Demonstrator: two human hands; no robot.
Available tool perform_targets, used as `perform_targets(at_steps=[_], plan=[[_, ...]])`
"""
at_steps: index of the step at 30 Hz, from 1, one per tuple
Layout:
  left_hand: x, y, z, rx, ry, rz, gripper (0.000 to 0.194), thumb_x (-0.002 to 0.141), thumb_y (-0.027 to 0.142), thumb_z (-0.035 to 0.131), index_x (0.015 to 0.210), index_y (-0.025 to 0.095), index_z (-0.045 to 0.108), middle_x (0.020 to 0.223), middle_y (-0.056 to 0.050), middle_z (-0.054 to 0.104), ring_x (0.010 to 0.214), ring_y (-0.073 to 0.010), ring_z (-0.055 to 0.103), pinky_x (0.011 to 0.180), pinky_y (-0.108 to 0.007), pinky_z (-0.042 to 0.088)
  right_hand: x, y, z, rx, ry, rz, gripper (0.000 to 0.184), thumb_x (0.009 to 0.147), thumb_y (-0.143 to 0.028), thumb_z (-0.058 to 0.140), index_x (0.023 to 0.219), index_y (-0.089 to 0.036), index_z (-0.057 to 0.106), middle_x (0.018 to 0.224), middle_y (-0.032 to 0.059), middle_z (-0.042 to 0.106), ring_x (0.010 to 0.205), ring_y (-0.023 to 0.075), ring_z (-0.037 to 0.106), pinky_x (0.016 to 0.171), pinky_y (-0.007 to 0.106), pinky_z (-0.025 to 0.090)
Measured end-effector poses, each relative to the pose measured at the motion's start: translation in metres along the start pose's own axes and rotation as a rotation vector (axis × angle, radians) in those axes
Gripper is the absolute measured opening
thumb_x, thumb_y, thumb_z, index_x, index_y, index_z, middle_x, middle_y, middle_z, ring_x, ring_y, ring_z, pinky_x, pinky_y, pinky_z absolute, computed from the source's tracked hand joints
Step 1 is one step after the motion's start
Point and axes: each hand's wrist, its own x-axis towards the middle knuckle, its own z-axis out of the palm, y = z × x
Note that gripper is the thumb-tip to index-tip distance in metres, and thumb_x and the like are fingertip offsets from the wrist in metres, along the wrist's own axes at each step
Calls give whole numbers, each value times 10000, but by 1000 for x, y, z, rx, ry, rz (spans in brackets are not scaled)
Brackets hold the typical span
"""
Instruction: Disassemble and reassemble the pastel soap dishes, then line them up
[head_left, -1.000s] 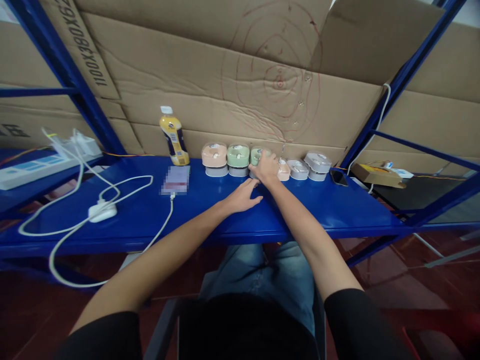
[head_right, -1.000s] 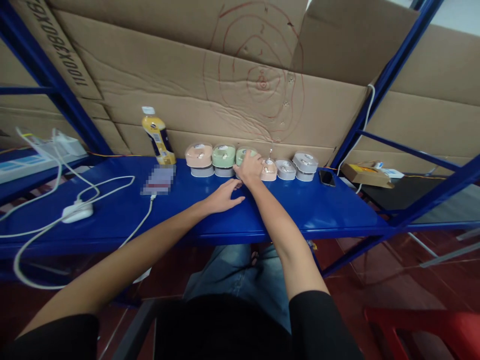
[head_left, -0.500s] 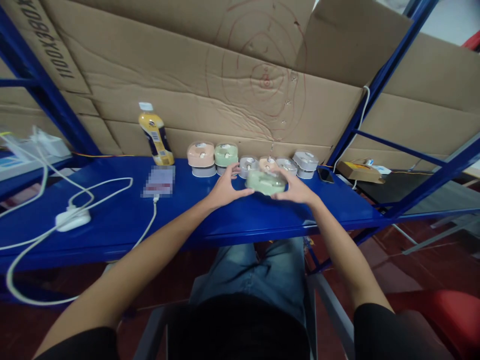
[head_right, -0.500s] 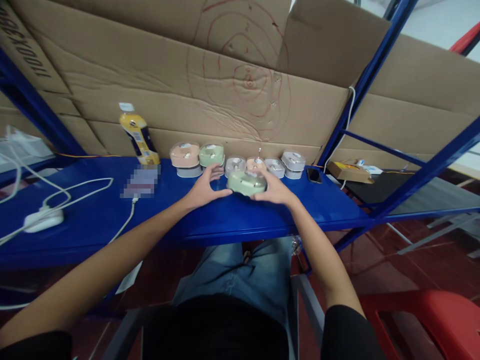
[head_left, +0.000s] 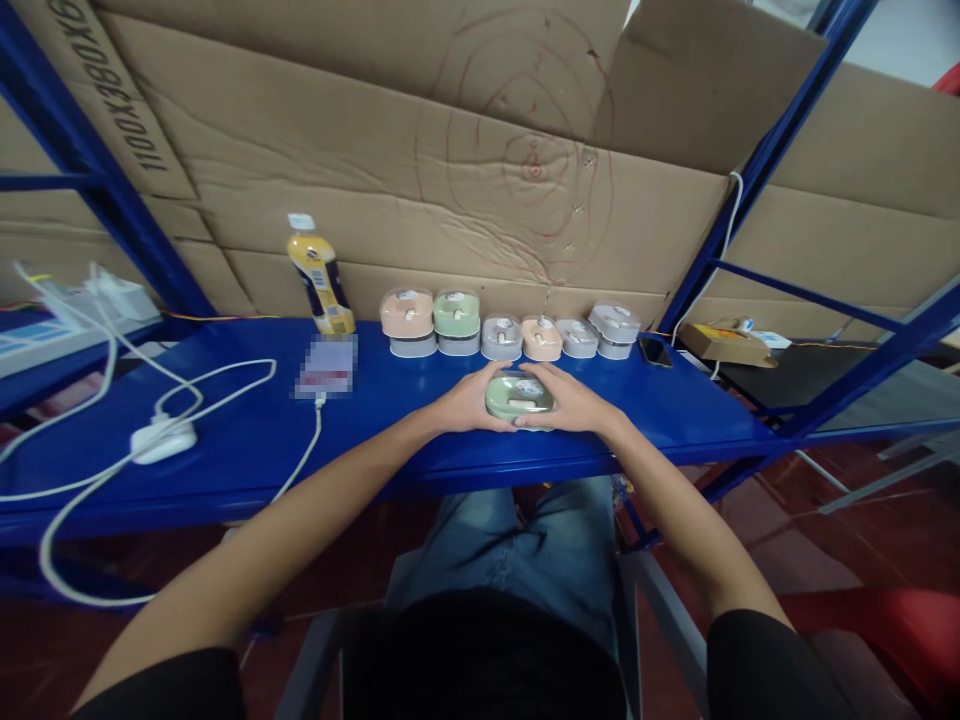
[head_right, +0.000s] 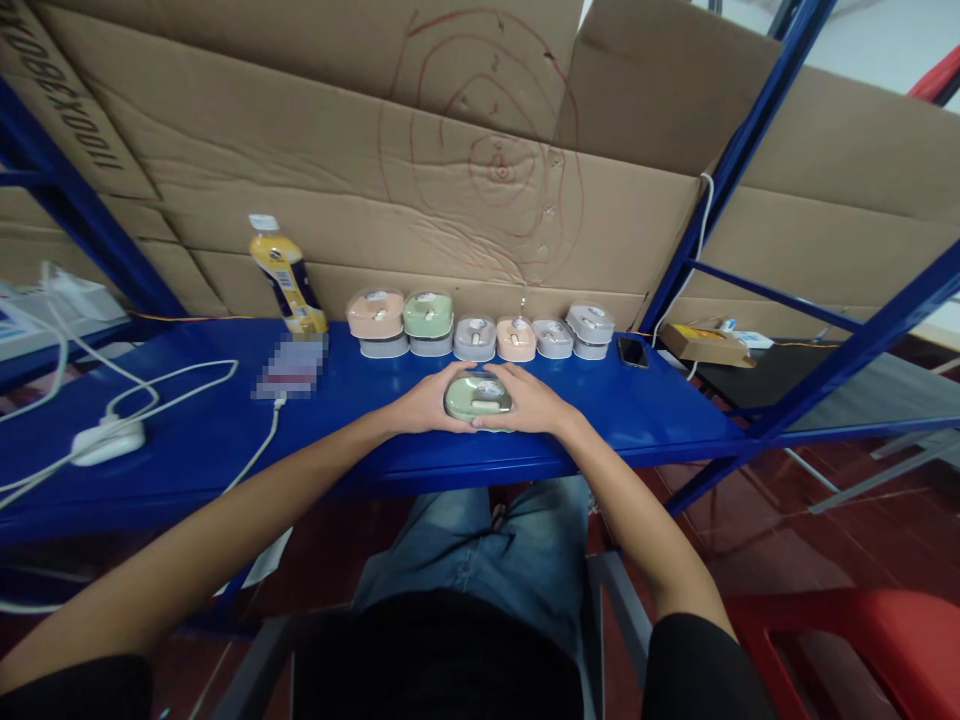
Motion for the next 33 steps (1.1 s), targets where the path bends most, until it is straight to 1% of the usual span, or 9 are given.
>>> perform_targets(at_steps=[3, 6, 10, 13, 16, 20, 24, 29, 33], plan=[[0, 2, 0, 28, 34, -30, 1184, 647, 582, 992, 1624, 187, 453, 1559, -213, 629, 1417, -445, 635, 1189, -598, 517, 0, -1, 2, -34, 74, 4, 885, 849, -719, 840, 1548, -232, 600, 1508, 186, 679, 1387, 417, 656, 1158, 607, 550], [-2, 3, 0, 71, 48, -18, 1131, 708, 612, 957, 1642, 202, 469, 1577, -195, 607, 1447, -437, 605, 1220, -594, 498, -8, 14, -3, -34, 253, 72, 799, 880, -715, 800, 1497, -238, 627, 1486, 173, 704, 1367, 410, 675, 1156, 599, 547], [-3, 2, 1, 132, -44, 55, 651, 893, 620, 811, 1431, 259, 742, 1502, -145, 617, 1444, -394, 595, 1269, -581, 459, -24, 44, -12, 2, 394, 330, 784, 874, -743, 756, 1428, -198, 651, 1315, 174, 776, 1141, 386, 759, 1040, 588, 601], [-1, 2, 3, 151, -53, 70, 495, 958, 610, 737, 1303, 268, 831, 1466, -143, 615, 1500, -396, 537, 1283, -576, 449, -32, 59, -15, 46, 426, 464, 793, 863, -773, 731, 1385, -180, 665, 1162, 144, 800, 952, 330, 767, 933, 540, 632], [2, 1, -2, 150, -4, 64, 486, 986, 604, 695, 1285, 250, 838, 1447, -146, 621, 1474, -383, 556, 1268, -568, 465, -35, 64, -15, 24, 447, 488, 789, 844, -778, 750, 1373, -198, 675, 1175, 134, 801, 949, 318, 764, 936, 529, 630], [3, -8, -22, 180, 89, -2, 481, 992, 603, 666, 1246, 232, 836, 1349, -133, 648, 1319, -348, 653, 1218, -558, 501, -36, 66, -15, -17, 402, 471, 808, 817, -766, 793, 1386, -204, 677, 1269, 165, 792, 1065, 359, 771, 982, 555, 621], [2, -21, -38, 243, 65, -77, 481, 955, 612, 693, 1196, 223, 842, 1264, -126, 656, 1238, -342, 679, 1181, -557, 515, -39, 71, -16, -109, 325, 428, 823, 755, -727, 851, 1352, -182, 702, 1318, 197, 770, 1213, 412, 733, 1055, 585, 594], [2, -16, -31, 208, 81, -51, 560, 971, 621, 672, 1352, 222, 761, 1290, -135, 690, 1264, -346, 674, 1175, -552, 512, -40, 69, -18, -54, 396, 422, 847, 710, -729, 888, 1337, -187, 708, 1314, 194, 780, 1224, 428, 728, 1074, 624, 580], [1, 1, -15, 136, 118, 12, 774, 886, 631, 794, 1511, 212, 611, 1506, -159, 652, 1407, -378, 619, 1236, -566, 471, -36, 51, -20, 160, 485, 259, 841, 771, -714, 874, 1414, -212, 673, 1420, 170, 750, 1304, 381, 719, 1160, 590, 549]])
